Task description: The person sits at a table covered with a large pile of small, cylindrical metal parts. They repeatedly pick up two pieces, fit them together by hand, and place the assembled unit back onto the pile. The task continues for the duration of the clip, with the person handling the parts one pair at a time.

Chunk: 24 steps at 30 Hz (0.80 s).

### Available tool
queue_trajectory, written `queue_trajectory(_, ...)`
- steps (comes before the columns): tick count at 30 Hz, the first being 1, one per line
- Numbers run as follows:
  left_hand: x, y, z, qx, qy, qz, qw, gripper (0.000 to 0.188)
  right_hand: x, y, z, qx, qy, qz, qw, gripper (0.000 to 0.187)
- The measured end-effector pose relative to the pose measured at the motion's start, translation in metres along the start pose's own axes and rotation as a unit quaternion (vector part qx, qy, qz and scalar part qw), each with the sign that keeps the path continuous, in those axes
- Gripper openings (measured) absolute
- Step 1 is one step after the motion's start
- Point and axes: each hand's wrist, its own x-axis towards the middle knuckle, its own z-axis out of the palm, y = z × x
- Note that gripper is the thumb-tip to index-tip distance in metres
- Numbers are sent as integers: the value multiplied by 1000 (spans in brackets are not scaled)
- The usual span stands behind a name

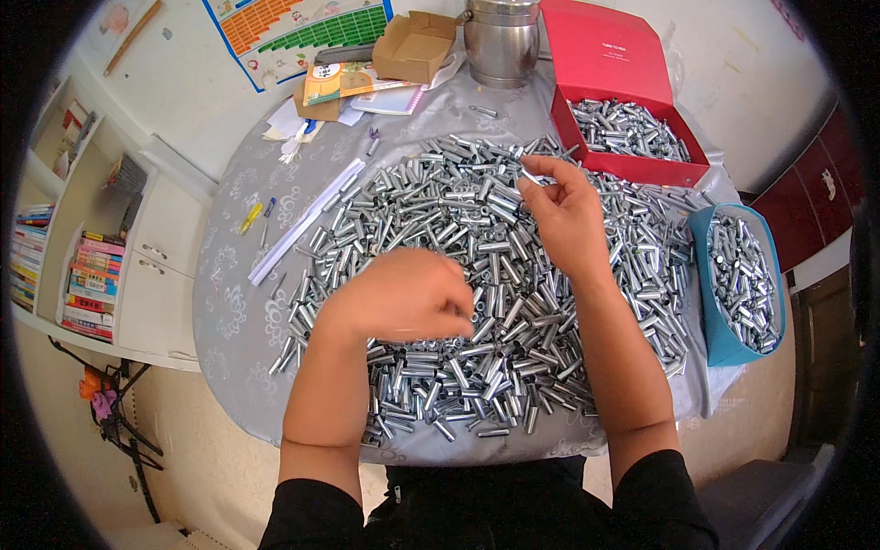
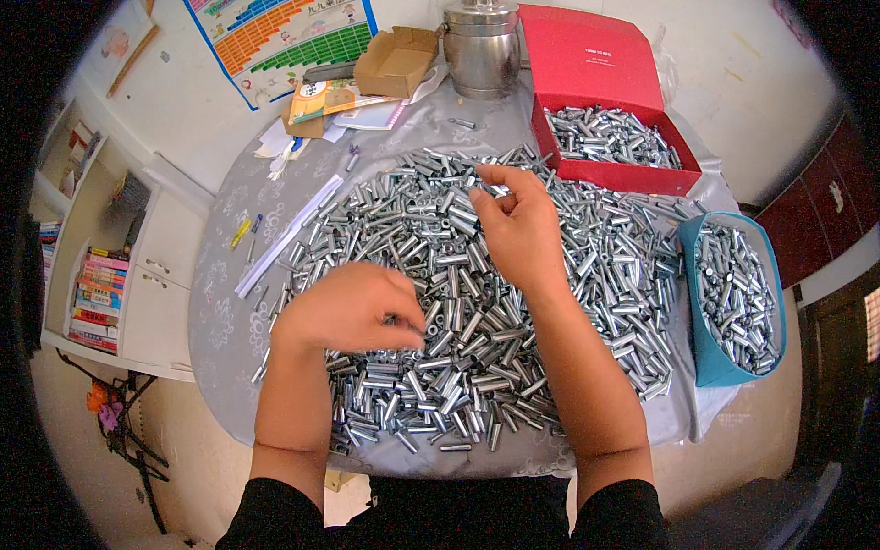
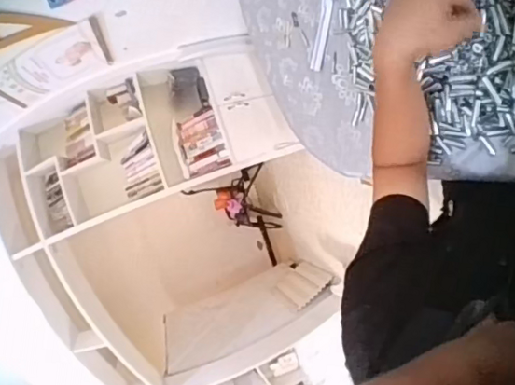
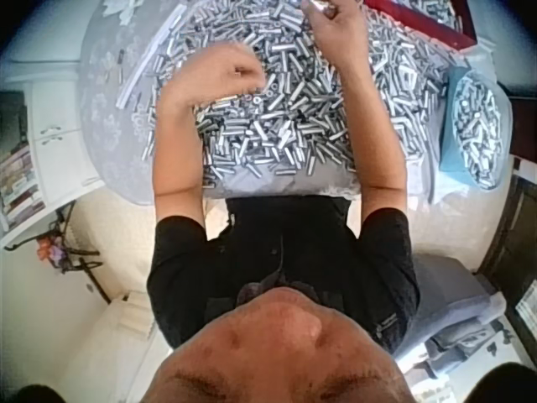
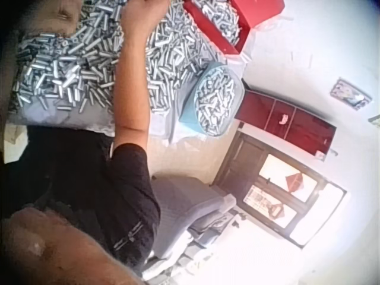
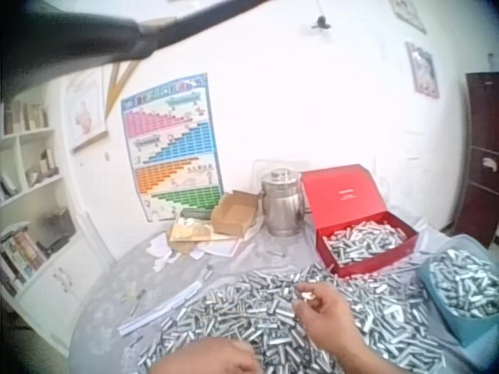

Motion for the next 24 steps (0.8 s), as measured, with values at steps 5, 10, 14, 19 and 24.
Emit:
queue_trajectory(5, 1, 24, 15, 149, -123, -30, 981, 20, 2, 1, 1, 40, -9, 14, 999, 25)
queue_trajectory(10, 12, 23, 27, 192, -165, -44, 966, 16, 2, -1, 1, 19, -19, 19, 999, 27)
queue_trajectory(14, 13, 17, 26, 184, -114, -39, 976, 16, 2, 3, 1, 38, 2, 9, 999, 24)
queue_trajectory(19, 11, 0, 12, 78, 108, -29, 991, 19, 1, -13, -2, 50, -52, 56, 996, 19)
queue_trajectory(24, 16, -19, 12, -131, 272, -134, 944, 15, -2, -17, -2, 3, -165, 69, 984, 35)
